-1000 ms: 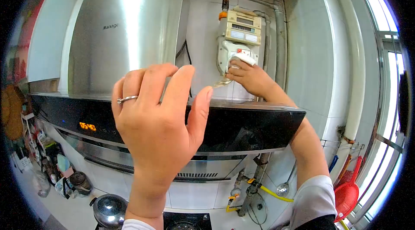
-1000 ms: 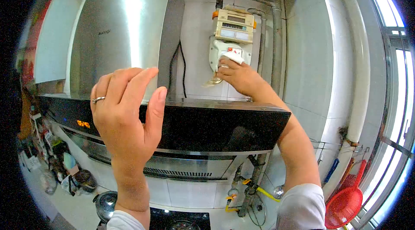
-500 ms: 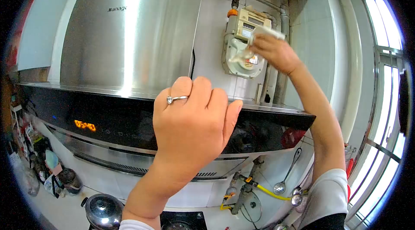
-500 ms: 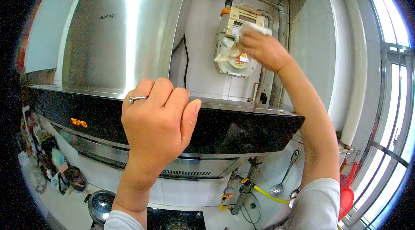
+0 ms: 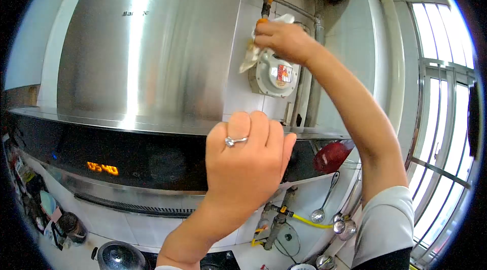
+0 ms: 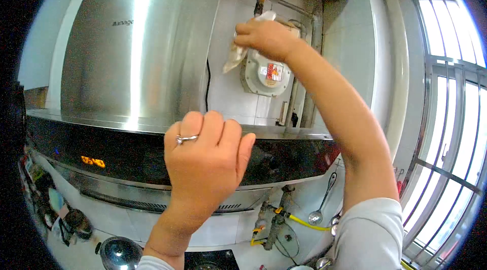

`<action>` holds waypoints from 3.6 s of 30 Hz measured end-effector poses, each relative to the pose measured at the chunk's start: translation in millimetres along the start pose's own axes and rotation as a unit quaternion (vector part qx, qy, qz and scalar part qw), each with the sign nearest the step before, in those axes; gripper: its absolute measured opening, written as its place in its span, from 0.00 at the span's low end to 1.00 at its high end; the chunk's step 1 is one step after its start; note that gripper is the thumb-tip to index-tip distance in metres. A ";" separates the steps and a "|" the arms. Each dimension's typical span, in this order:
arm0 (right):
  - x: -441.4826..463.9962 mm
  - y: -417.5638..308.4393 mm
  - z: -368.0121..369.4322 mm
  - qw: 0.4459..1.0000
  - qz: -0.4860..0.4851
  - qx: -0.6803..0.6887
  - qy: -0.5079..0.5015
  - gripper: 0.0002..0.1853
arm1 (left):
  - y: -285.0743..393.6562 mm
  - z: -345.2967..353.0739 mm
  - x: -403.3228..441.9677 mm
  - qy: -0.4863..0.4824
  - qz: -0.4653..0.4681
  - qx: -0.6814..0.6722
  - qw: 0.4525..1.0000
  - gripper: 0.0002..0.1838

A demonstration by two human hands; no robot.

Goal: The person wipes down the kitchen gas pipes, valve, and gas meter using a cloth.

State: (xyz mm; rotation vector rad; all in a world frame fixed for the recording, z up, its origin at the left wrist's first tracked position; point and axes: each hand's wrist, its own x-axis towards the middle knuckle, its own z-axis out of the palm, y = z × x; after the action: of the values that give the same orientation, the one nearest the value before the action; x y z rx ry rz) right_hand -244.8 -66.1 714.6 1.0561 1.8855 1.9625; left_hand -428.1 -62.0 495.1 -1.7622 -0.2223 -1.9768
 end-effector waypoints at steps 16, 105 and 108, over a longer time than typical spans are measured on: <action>6.7 -13.3 71.1 0.973 0.072 -0.018 -0.219 0.09 | -11.0 -0.1 -5.4 -0.008 0.033 -0.046 0.998 0.12; -35.7 18.9 56.3 0.949 0.281 0.136 -0.045 0.09 | -10.3 -7.9 -7.2 -0.050 0.067 0.002 0.996 0.18; -58.1 34.9 58.5 0.917 0.353 0.099 -0.158 0.09 | -11.6 -7.2 -6.9 -0.045 0.074 -0.009 0.996 0.18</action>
State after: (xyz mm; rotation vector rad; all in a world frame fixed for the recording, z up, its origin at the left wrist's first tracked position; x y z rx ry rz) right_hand -155.8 -61.3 722.8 2.2123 1.6769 1.7450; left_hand -439.4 -53.3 489.5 -1.8257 -0.1022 -1.8033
